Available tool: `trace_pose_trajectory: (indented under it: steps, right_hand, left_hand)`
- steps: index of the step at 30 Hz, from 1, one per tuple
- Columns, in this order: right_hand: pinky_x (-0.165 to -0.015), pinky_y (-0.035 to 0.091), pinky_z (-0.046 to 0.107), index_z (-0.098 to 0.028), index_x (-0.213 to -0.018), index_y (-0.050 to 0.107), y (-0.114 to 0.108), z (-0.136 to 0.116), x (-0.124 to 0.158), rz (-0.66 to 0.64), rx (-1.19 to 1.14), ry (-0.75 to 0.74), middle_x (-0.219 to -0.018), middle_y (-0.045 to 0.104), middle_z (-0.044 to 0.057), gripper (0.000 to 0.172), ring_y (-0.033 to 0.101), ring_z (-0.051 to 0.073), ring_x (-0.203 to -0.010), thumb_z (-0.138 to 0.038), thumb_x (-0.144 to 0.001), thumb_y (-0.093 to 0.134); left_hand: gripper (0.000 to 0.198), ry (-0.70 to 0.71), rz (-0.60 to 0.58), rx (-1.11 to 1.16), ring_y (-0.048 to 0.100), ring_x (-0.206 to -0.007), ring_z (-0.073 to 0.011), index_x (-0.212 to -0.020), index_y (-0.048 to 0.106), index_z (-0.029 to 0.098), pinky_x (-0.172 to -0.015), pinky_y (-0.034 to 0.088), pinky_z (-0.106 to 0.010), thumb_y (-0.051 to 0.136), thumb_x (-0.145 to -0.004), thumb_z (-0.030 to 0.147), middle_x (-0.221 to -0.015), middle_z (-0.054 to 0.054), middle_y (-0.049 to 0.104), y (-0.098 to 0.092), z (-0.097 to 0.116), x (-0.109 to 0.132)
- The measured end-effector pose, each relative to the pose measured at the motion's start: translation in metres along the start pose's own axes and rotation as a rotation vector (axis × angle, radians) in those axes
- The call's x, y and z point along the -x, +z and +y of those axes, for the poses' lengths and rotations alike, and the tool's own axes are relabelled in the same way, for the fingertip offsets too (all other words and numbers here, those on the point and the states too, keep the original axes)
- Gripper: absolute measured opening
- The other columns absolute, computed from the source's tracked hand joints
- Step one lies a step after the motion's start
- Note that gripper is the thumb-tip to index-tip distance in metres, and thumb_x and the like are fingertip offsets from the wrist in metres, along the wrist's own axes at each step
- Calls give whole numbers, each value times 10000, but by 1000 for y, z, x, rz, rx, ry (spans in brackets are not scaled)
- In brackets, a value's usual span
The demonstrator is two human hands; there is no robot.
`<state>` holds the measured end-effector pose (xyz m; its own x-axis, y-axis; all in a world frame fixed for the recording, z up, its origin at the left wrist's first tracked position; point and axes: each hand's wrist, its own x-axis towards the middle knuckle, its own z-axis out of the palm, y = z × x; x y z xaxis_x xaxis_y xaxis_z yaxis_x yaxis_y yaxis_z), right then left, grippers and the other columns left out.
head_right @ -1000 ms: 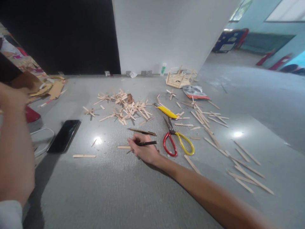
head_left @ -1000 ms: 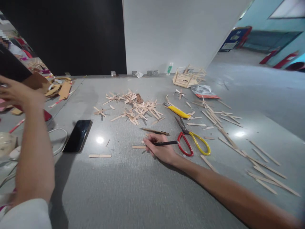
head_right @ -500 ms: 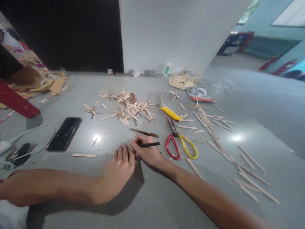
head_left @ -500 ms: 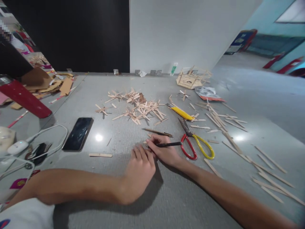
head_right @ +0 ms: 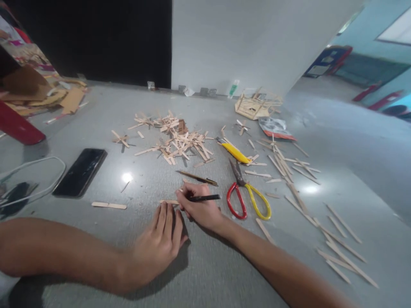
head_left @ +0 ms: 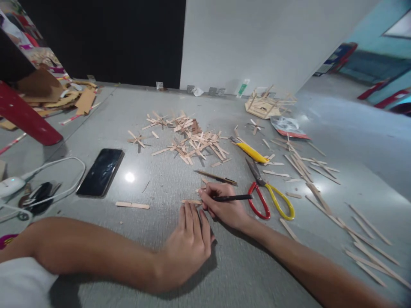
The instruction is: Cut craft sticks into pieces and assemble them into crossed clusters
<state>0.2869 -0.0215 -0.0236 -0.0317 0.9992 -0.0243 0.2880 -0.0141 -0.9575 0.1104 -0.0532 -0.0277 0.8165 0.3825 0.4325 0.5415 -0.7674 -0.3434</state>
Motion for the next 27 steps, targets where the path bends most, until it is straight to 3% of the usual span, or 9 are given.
trace_pose_trajectory:
  steps: [4, 9, 17, 27]
  right_hand:
    - [-411, 357, 229, -214, -633, 522, -2, -1, -1, -40, 68, -24, -487, 511, -51, 489, 463, 87, -383, -524, -1007, 577]
    - [-496, 342, 273, -225, -588, 466, -3, -5, -4, -5, 262, -165, -515, 434, -47, 523, 375, 108, -491, -527, -1007, 553]
    - [-441, 315, 265, -237, -600, 460, -2, -5, -4, -19, 204, -61, -500, 485, -37, 485, 412, 114, -460, -491, -1001, 562]
    - [-483, 307, 280, -233, -582, 429, -2, -7, -5, 3, 269, -128, -509, 442, -41, 485, 371, 117, -501, -456, -993, 557]
  left_hand:
    - [473, -17, 17, -4, 766, -1054, -402, -1183, 653, -73, -970, 533, -516, 544, -1013, 354, -1096, -339, 756, 2, 2, 0]
    - [454, -1, -12, 21, 773, -1034, -414, -1180, 640, -74, -934, 562, -511, 550, -1013, 339, -1075, -343, 757, -2, 1, -2]
    - [417, 70, -71, 2, 765, -1062, -426, -1205, 634, -46, -909, 599, -515, 589, -970, 295, -1095, -341, 755, -8, -4, -4]
    - [419, 53, -61, 15, 762, -1062, -433, -1199, 629, -65, -916, 597, -526, 575, -983, 291, -1090, -355, 750, -7, -2, -3]
